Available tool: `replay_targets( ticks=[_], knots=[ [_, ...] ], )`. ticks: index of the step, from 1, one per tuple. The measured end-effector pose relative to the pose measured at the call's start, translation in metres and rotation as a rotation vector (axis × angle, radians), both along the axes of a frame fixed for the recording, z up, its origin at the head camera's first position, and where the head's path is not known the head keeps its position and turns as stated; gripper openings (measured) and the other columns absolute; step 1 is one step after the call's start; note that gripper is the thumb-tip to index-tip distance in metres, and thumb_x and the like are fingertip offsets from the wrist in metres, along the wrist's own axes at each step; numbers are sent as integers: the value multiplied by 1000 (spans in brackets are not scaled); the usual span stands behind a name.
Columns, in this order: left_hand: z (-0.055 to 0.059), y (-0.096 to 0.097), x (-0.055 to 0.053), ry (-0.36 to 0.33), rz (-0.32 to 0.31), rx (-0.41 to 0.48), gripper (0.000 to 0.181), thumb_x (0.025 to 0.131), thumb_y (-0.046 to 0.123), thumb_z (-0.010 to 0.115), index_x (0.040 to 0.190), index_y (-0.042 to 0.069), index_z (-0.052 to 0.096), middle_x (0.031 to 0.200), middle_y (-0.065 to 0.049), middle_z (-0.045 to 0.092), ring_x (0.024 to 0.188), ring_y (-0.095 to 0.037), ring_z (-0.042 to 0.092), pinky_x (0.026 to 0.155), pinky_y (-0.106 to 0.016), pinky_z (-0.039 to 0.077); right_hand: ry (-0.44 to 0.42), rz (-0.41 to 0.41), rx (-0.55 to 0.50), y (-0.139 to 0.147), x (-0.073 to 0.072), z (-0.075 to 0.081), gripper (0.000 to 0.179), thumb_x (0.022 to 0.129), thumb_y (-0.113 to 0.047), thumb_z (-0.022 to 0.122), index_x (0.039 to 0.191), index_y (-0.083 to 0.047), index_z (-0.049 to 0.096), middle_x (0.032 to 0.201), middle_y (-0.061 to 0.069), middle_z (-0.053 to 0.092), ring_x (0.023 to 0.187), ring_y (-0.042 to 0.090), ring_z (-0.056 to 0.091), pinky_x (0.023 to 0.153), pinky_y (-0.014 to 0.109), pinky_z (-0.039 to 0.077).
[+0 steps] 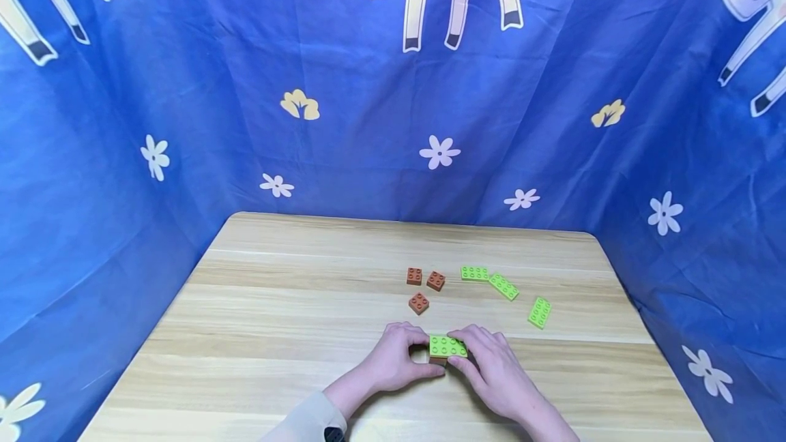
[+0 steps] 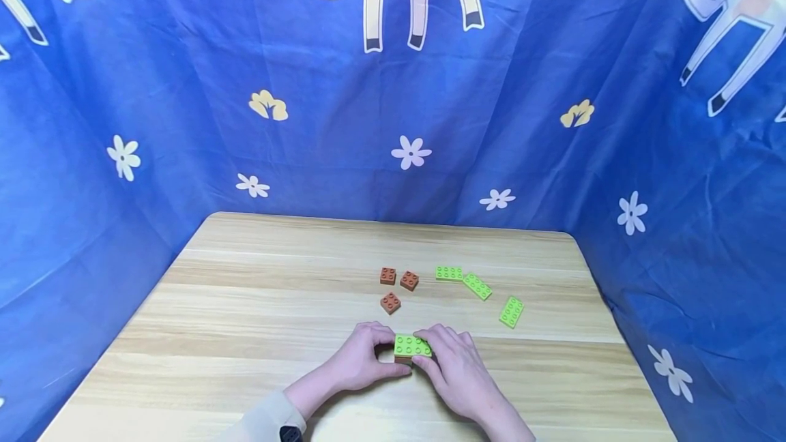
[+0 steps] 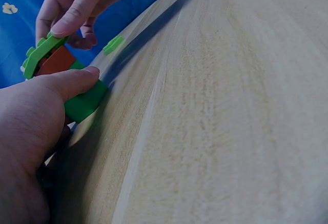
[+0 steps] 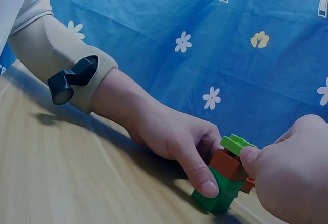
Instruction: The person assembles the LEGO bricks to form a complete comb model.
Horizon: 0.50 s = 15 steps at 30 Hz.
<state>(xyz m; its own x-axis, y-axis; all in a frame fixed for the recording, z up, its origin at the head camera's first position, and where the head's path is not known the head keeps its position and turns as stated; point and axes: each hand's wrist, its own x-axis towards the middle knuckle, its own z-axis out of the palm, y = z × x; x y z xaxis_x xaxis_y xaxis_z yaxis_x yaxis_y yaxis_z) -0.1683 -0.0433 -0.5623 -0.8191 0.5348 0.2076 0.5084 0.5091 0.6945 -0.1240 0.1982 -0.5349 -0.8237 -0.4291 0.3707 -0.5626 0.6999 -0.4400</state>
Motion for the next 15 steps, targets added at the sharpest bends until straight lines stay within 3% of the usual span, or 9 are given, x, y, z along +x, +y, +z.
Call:
replay_targets(
  ticks=[5,15],
  knots=[
    [0,0,0,2,3,-1,35,80,46,92,108,26,82,97,27,70,97,0,59,105,-43,41,22,3,32,0,0,2,30,103,-35,71,131,-25,66,117,-23,61,105,-1,58,83,30,39],
    [-1,0,1,-11,14,-12,35,80,47,92,107,27,82,98,26,70,98,-1,59,104,-42,41,73,0,103,0,-1,5,30,102,-34,73,130,-24,68,113,-21,61,103,1,57,83,31,37]
  ],
)
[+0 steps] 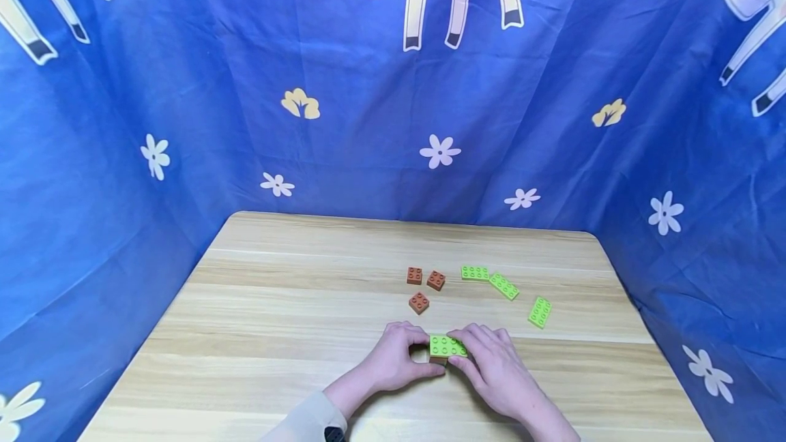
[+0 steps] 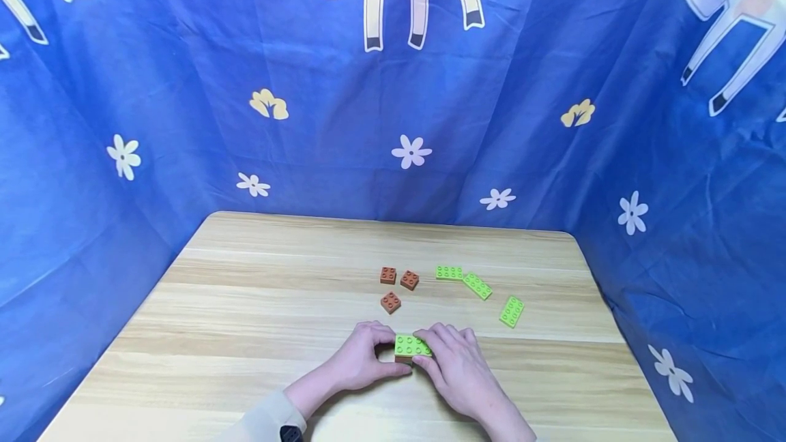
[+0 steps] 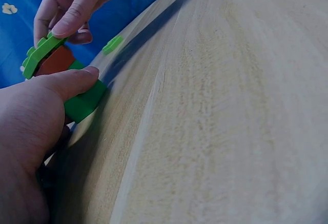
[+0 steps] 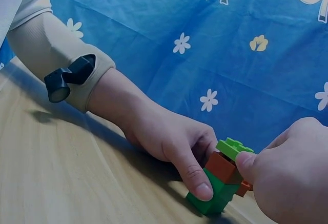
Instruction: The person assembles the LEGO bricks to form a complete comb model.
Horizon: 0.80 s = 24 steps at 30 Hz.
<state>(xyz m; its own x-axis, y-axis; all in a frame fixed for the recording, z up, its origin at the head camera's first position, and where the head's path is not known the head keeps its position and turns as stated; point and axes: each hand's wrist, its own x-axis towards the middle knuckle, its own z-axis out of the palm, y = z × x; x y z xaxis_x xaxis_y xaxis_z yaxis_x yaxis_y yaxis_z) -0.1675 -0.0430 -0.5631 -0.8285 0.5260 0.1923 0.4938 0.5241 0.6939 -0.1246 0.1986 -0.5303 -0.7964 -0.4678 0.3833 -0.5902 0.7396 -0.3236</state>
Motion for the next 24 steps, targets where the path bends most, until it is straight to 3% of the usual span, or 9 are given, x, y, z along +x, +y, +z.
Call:
replay_targets(
  ticks=[10,16,24],
  knots=[
    [2,0,0,-4,-2,0,36,79,47,93,107,26,82,97,26,70,96,-2,58,103,-42,41,8,-2,22,1,-1,-1,31,102,-38,71,130,-25,69,111,-22,61,101,0,57,83,32,37],
    [4,-3,0,-58,-6,18,48,79,54,90,117,26,81,109,22,71,106,-6,58,105,-44,40,7,3,26,1,-2,0,30,102,-40,70,129,-26,70,110,-23,60,101,0,57,83,32,37],
    [11,-5,1,-87,-69,241,50,87,47,86,129,22,75,120,15,72,110,-8,67,100,-42,54,16,5,26,1,-3,1,32,103,-42,69,129,-24,71,111,-21,62,102,1,58,84,32,37]
  ],
)
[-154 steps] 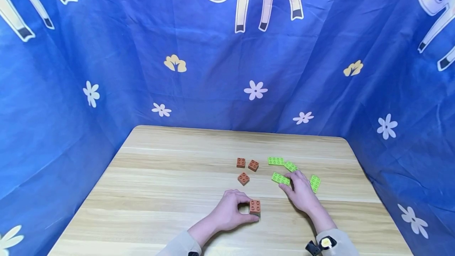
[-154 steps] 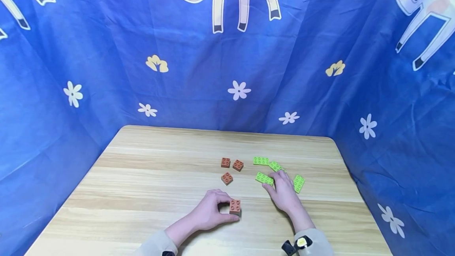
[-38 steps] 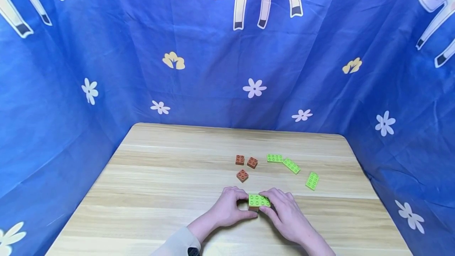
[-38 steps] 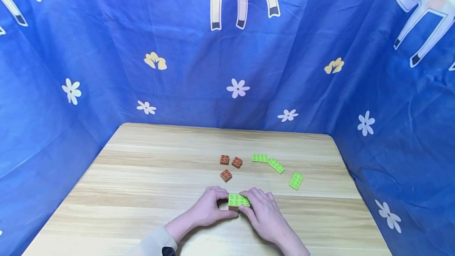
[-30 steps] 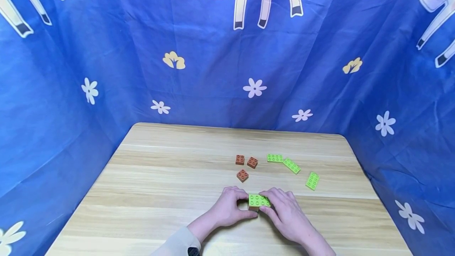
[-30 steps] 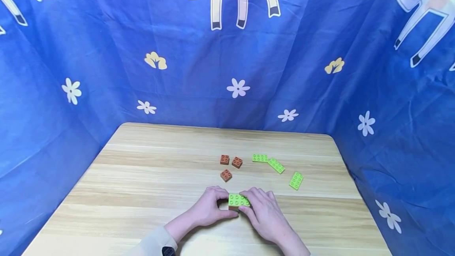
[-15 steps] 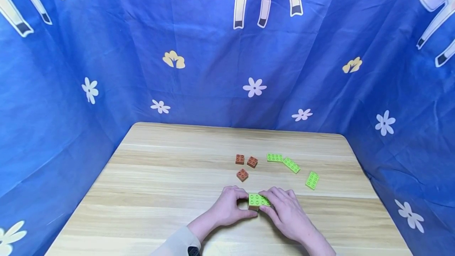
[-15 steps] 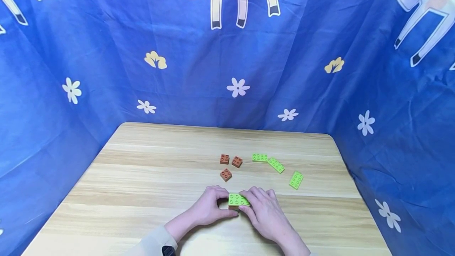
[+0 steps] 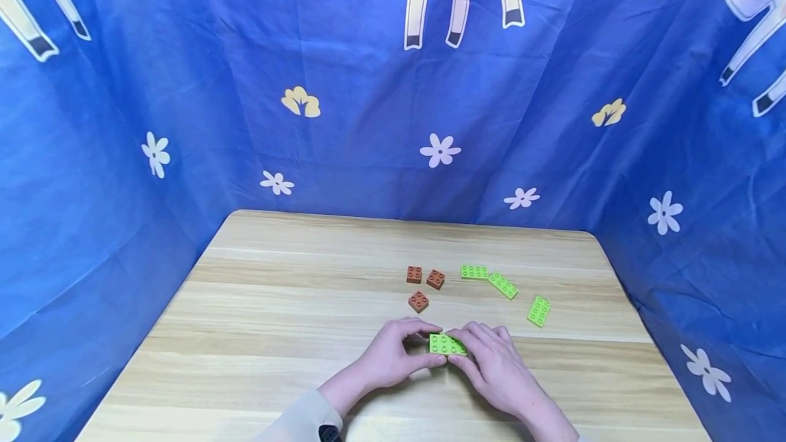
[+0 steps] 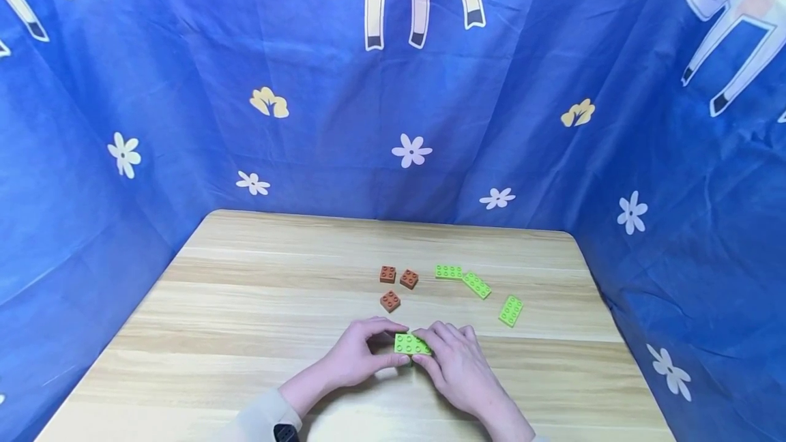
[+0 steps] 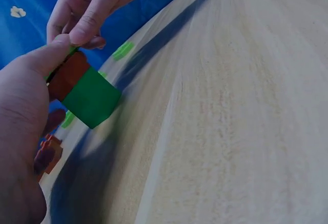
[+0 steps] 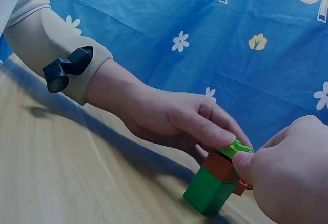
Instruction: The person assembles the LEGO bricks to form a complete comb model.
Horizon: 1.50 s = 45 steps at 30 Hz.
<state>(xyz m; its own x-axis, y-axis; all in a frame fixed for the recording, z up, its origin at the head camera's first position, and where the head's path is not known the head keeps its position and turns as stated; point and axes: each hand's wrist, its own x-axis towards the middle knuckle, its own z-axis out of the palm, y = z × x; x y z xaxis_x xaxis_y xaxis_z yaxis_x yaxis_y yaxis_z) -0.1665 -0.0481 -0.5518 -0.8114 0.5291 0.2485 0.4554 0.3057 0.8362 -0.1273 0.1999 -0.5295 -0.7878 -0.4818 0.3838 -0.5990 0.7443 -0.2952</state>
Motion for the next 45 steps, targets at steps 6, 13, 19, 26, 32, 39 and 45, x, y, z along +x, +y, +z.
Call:
replay_targets(
  ticks=[6,13,19,26,32,39,45],
  knots=[
    [0,1,-1,21,-22,57,42,88,41,86,124,21,77,113,16,74,105,-6,69,100,-36,54,15,-2,1,0,0,0,31,102,-42,71,128,-25,71,111,-21,62,103,2,59,84,32,37],
    [-2,2,-1,22,-14,54,40,87,38,88,122,21,78,108,17,74,101,-5,69,95,-33,55,12,-15,9,0,1,1,31,101,-42,72,127,-25,71,112,-21,63,103,2,60,84,33,37],
    [-1,2,-1,11,-9,45,38,86,37,88,120,22,79,105,18,72,100,-5,68,95,-33,54,-26,-18,5,-1,1,1,31,102,-43,70,127,-25,71,112,-22,63,103,0,61,86,34,39],
    [3,1,-1,-27,-15,34,36,88,42,86,118,23,79,103,18,71,98,-8,68,92,-35,54,-77,12,-88,1,-1,-2,30,102,-42,70,128,-28,71,113,-26,62,98,-6,61,84,33,38],
    [4,1,-1,-32,-11,18,34,87,41,86,116,24,80,102,19,71,97,-11,69,90,-34,54,-79,23,-117,1,-1,-3,30,101,-41,72,128,-28,71,112,-27,62,84,-6,54,82,31,38],
    [5,2,0,-25,11,10,32,86,37,89,114,24,81,100,20,71,97,-10,68,90,-34,54,-96,19,-140,0,-1,-3,31,99,-39,76,127,-27,72,106,-29,60,75,-3,50,80,30,36],
    [5,5,0,-18,36,-13,31,85,36,89,112,23,81,97,20,71,93,-12,68,88,-35,54,-124,6,-156,1,-1,-4,33,97,-39,78,128,-29,72,105,-30,61,74,-5,48,80,30,36]
  ],
)
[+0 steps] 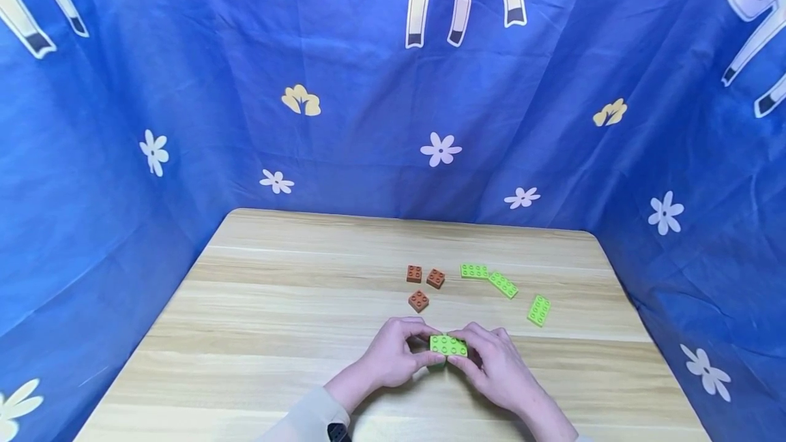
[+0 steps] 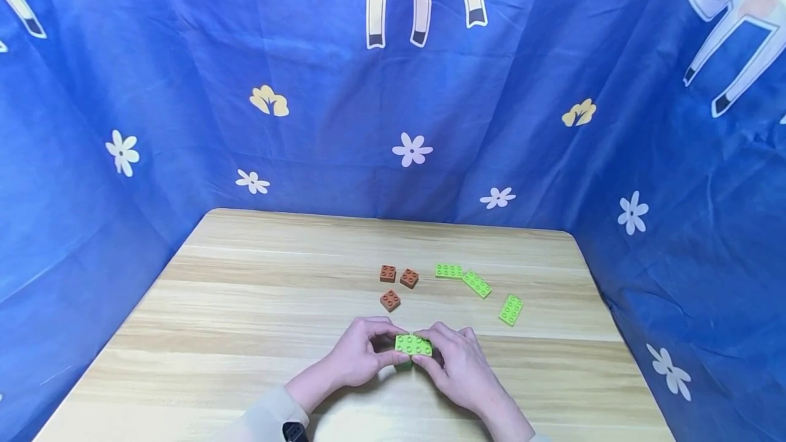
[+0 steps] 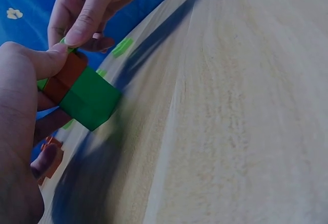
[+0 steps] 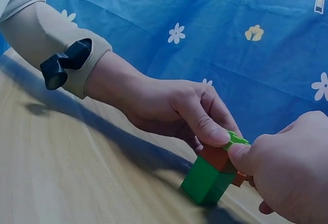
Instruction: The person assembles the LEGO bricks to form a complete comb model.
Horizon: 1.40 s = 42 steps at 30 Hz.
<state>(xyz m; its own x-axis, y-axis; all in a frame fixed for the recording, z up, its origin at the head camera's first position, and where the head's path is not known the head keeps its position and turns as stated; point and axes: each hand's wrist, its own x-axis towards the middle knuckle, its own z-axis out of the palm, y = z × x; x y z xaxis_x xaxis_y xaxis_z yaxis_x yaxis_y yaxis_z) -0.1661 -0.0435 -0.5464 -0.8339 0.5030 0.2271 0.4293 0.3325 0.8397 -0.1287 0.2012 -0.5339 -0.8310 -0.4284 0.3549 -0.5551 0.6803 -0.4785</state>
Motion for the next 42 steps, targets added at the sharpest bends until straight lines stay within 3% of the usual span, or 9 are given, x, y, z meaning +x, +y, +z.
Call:
replay_targets(
  ticks=[5,13,18,27,42],
  knots=[
    [-1,0,1,-2,12,-13,32,85,40,89,112,24,82,96,21,70,92,-11,68,86,-33,53,-21,1,0,0,-1,-2,33,98,-44,75,128,-32,72,104,-31,60,74,-6,48,81,31,36],
    [3,0,2,29,6,-41,31,88,39,87,113,23,80,100,21,70,96,-2,65,92,-32,53,-9,6,-13,2,-2,-2,35,95,-37,80,128,-31,72,105,-31,61,74,-4,49,81,31,37],
    [5,-2,6,35,-6,-70,33,91,44,82,117,24,77,106,21,69,100,-6,66,93,-35,53,-1,5,-2,2,-1,-3,34,96,-39,79,128,-33,71,102,-32,59,73,-6,46,81,30,38],
    [7,-8,6,103,-48,-127,37,97,50,74,126,27,72,115,22,68,107,-6,66,97,-35,53,44,9,-11,2,0,-6,32,98,-40,77,129,-34,70,96,-31,55,71,-7,42,75,27,34],
    [12,-17,-2,124,-137,-135,38,97,44,77,128,23,72,117,16,70,107,-9,69,98,-36,55,12,12,-18,3,-1,-6,31,98,-41,76,128,-35,70,96,-30,54,72,-2,46,74,27,35]
  ],
)
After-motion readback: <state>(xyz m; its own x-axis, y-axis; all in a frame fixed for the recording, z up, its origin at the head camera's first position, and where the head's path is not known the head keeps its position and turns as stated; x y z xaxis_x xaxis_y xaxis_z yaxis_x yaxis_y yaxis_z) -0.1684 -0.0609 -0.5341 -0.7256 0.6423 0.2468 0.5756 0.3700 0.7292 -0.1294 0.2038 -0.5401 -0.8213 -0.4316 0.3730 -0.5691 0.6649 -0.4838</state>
